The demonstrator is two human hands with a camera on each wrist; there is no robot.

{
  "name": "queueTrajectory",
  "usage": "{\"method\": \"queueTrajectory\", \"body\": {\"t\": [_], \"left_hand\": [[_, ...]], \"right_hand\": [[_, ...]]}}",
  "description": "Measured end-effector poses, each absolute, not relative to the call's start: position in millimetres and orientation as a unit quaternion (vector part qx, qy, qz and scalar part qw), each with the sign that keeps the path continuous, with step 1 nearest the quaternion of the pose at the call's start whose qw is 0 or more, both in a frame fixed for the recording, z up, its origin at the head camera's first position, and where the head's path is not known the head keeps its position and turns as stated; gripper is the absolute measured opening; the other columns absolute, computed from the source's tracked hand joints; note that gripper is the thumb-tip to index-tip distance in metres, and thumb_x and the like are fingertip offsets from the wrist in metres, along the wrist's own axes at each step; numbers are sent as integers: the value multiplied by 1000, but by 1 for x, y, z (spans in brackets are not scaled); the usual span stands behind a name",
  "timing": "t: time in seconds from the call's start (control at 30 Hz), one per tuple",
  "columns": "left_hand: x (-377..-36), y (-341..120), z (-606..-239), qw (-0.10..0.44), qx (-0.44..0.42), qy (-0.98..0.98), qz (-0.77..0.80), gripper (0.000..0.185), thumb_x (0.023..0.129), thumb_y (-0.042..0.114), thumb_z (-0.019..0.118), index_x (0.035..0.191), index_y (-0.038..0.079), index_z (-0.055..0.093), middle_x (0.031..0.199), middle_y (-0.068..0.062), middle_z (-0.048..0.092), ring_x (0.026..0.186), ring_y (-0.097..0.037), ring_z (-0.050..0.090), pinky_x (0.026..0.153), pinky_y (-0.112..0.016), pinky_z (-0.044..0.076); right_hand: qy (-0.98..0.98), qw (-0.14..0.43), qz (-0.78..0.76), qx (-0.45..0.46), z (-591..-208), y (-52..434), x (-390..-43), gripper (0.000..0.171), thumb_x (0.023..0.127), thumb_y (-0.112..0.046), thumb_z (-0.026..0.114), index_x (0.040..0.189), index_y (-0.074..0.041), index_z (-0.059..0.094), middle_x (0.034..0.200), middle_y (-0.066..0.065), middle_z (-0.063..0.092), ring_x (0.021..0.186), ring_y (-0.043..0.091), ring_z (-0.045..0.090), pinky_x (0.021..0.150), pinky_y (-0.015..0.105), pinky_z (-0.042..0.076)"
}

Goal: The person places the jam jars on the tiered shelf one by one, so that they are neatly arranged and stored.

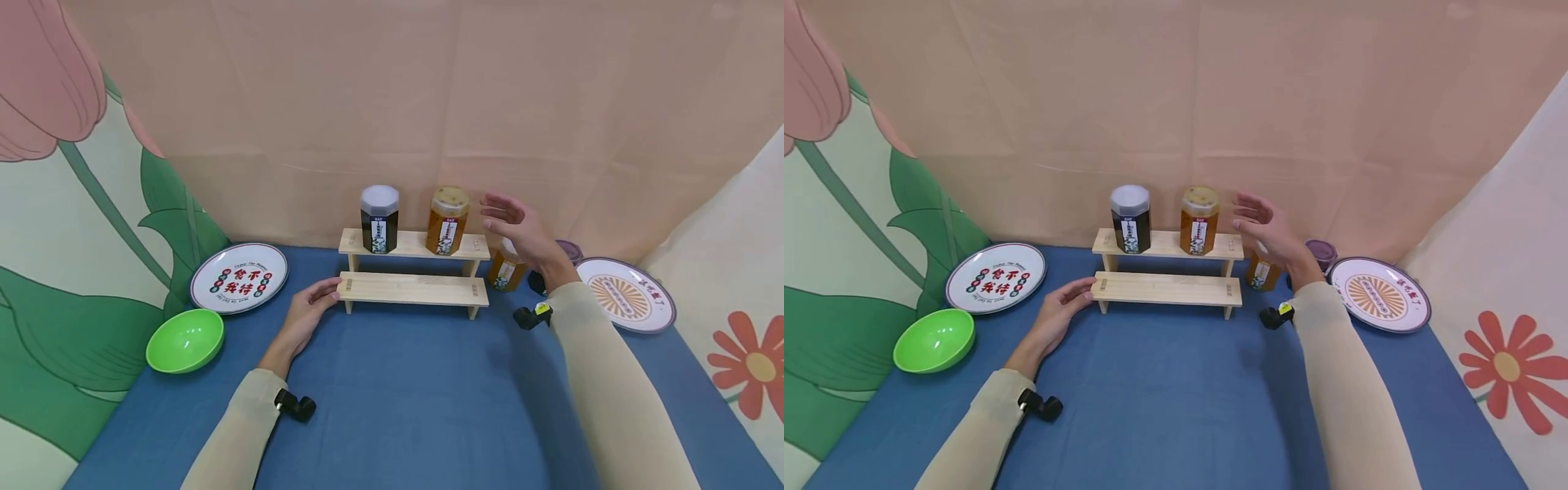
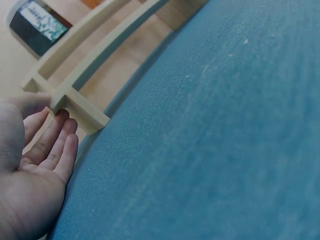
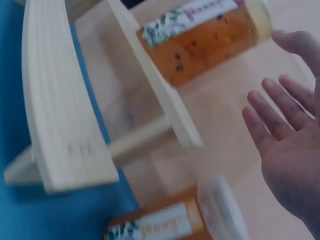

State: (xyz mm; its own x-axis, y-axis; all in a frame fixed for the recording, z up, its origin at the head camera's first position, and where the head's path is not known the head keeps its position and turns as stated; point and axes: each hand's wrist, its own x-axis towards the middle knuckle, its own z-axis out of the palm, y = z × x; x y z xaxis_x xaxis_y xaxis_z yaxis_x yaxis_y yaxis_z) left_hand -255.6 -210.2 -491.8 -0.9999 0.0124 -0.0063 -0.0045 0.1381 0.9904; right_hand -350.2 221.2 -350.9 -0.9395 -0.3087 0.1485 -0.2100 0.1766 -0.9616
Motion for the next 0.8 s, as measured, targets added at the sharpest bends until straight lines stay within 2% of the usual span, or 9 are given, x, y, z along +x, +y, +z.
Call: {"method": "queueTrajectory", "body": {"t": [0.07,0.2,0.27,0.57,0.8], "left_hand": [[-255,-210,-492,5,4,752,659,40,104,21,64,144,15,60,145,-9,59,125,-16,58,99,-15,52],[-256,-211,-493,5,9,748,664,42,104,21,63,145,14,59,146,-10,58,124,-15,58,99,-15,52],[-256,-211,-493,6,8,746,665,41,104,21,64,144,14,59,145,-10,58,124,-15,58,98,-15,53],[-257,-211,-493,8,4,748,664,41,104,20,64,144,13,60,144,-10,58,123,-14,58,100,-18,53],[-257,-210,-492,10,-4,754,657,42,103,23,64,145,16,60,145,-10,58,125,-16,57,101,-19,52]], "right_hand": [[778,37,-607,-159,-353,232,-347,66,101,-22,68,159,-16,38,163,8,42,149,28,40,117,30,45],[793,29,-594,-131,-361,251,-340,72,98,-27,72,160,-19,37,164,6,41,150,27,39,126,52,34],[800,21,-589,-115,-366,260,-337,75,96,-30,74,160,-20,36,164,5,41,150,28,39,127,57,29],[807,-5,-586,-68,-386,281,-329,73,97,-28,73,160,-17,37,164,12,39,151,30,37,128,55,29],[812,-11,-582,-38,-395,281,-326,79,97,-26,74,162,-13,30,168,14,33,155,33,31,129,54,26]]}}
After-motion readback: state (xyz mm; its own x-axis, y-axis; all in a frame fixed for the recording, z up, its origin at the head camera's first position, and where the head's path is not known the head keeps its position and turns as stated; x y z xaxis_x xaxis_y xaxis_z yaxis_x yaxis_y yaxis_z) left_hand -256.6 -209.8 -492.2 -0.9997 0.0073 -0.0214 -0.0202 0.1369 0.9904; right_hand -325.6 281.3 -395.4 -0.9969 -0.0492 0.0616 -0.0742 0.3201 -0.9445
